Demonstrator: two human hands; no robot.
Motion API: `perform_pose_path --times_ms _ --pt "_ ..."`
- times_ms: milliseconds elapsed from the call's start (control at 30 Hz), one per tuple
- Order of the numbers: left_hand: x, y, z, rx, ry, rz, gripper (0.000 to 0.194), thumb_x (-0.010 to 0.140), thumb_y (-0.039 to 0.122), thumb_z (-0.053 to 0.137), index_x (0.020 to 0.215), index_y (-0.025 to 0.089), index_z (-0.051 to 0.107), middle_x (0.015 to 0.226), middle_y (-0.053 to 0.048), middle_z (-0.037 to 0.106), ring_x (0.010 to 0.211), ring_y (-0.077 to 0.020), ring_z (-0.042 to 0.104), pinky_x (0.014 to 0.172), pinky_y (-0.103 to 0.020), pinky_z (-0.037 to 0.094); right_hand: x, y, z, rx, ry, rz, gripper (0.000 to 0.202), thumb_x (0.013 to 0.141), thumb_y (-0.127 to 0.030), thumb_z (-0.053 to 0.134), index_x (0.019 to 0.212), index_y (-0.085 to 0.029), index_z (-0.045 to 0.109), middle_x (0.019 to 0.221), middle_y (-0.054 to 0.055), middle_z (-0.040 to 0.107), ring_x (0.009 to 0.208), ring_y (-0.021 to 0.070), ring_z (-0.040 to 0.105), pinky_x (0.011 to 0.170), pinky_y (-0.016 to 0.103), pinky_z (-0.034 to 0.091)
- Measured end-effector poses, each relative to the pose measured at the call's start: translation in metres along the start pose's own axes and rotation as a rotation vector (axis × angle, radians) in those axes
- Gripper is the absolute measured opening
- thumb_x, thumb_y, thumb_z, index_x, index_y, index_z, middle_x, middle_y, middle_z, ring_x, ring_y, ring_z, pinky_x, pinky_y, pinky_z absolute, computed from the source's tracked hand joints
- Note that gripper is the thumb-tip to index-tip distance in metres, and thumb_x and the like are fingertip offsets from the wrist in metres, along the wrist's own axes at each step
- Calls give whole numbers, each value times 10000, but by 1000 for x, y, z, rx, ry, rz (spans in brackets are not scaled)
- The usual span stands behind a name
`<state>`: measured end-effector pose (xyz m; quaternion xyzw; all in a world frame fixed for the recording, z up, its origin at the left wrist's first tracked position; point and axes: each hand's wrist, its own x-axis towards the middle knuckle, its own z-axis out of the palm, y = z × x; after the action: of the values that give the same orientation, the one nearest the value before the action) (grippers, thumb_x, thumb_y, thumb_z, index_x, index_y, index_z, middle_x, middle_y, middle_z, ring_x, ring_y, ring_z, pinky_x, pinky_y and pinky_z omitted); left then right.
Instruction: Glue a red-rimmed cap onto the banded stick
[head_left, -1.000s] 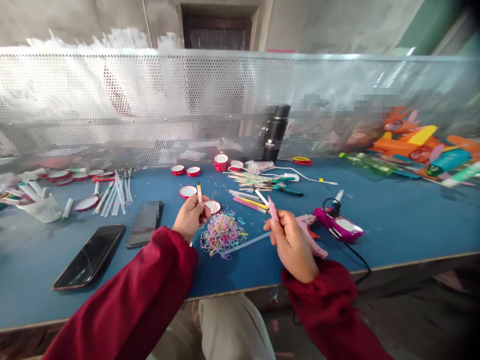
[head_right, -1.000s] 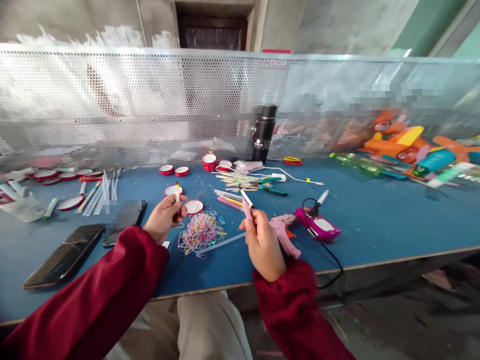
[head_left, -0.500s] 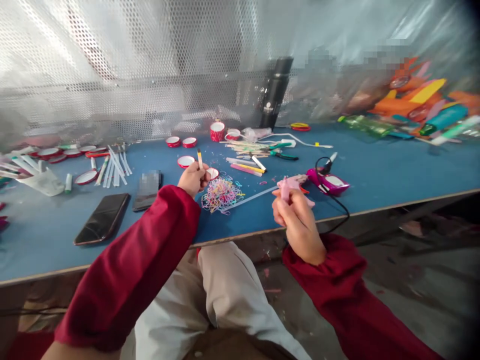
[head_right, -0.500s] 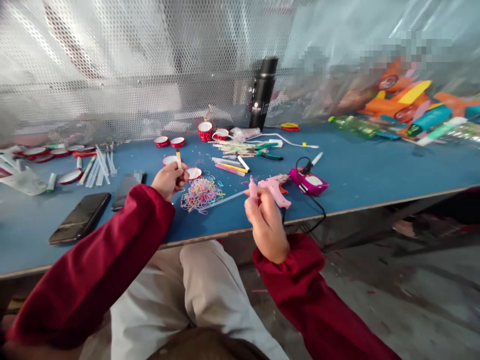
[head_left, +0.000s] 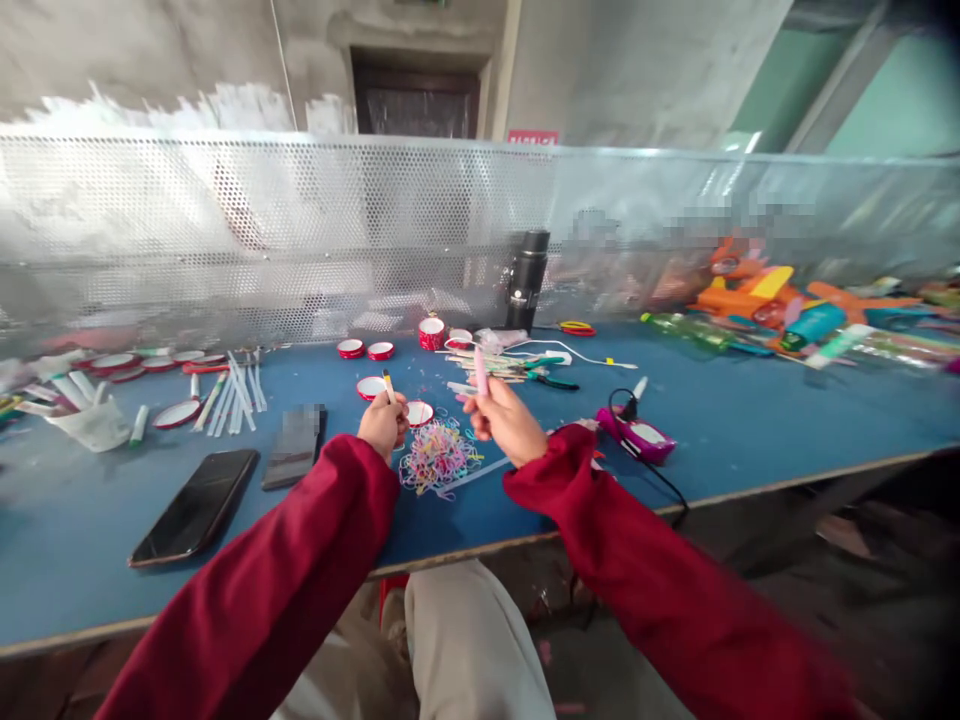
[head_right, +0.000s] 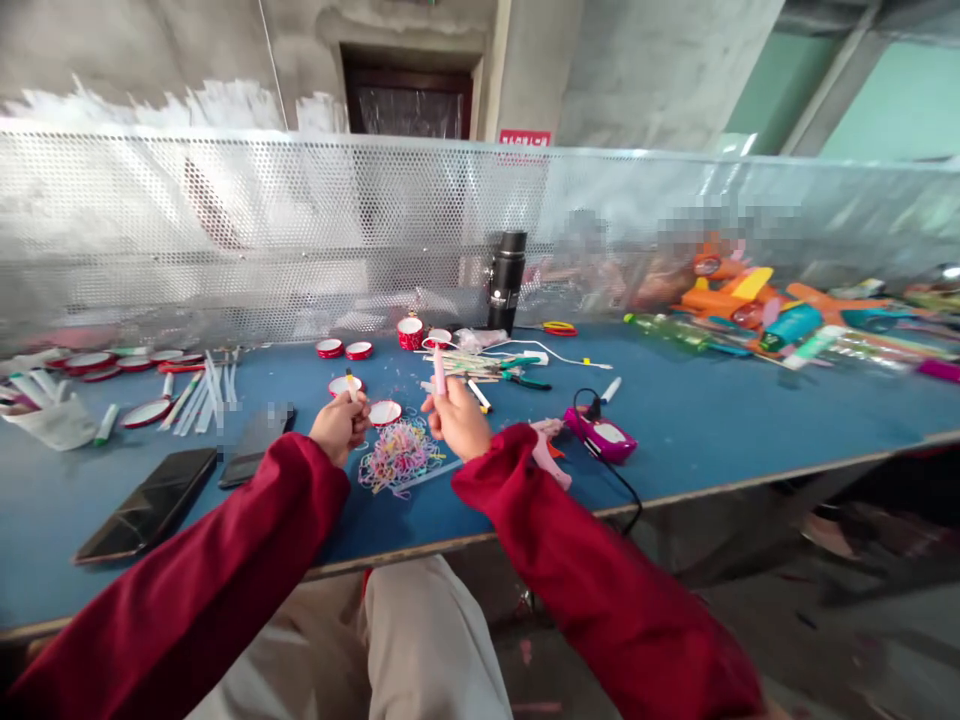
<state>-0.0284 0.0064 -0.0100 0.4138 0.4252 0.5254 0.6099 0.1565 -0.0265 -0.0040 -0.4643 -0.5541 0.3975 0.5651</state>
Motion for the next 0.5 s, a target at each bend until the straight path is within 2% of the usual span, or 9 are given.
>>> perform_pose_path --times_ms 167,300,433,500 --pt "-8 14 20 -93 40 -78 202 664 130 532 848 199 482 494 105 265 348 -31 210 382 -176 95 16 4 29 73 -200 109 280 868 -420 471 1024 -188 476 708 -6 631 382 58 439 328 181 298" --pt "-8 22 33 -80 15 -10 283 720 217 646 977 161 543 505 105 308 367 -23 238 381 -180 130 26 7 38 10 -269 84 314 905 -501 409 894 -197 488 558 -45 572 338 63 415 316 178 274" --pt "5 13 31 -35 -48 5 276 752 347 674 923 152 579 477 110 269 356 -18 196 374 -185 105 27 21 44 -71 -283 39 373 924 -545 361 791 -208 451 501 -59 523 348 71 433 343 185 304" --pt "13 4 26 -18 -47 -9 324 726 398 697 916 160 587 474 103 314 347 -20 217 364 -188 99 25 27 45 -121 -303 16 392 929 -556 351 757 -214 433 489 -56 521 352 78 440 359 196 327"
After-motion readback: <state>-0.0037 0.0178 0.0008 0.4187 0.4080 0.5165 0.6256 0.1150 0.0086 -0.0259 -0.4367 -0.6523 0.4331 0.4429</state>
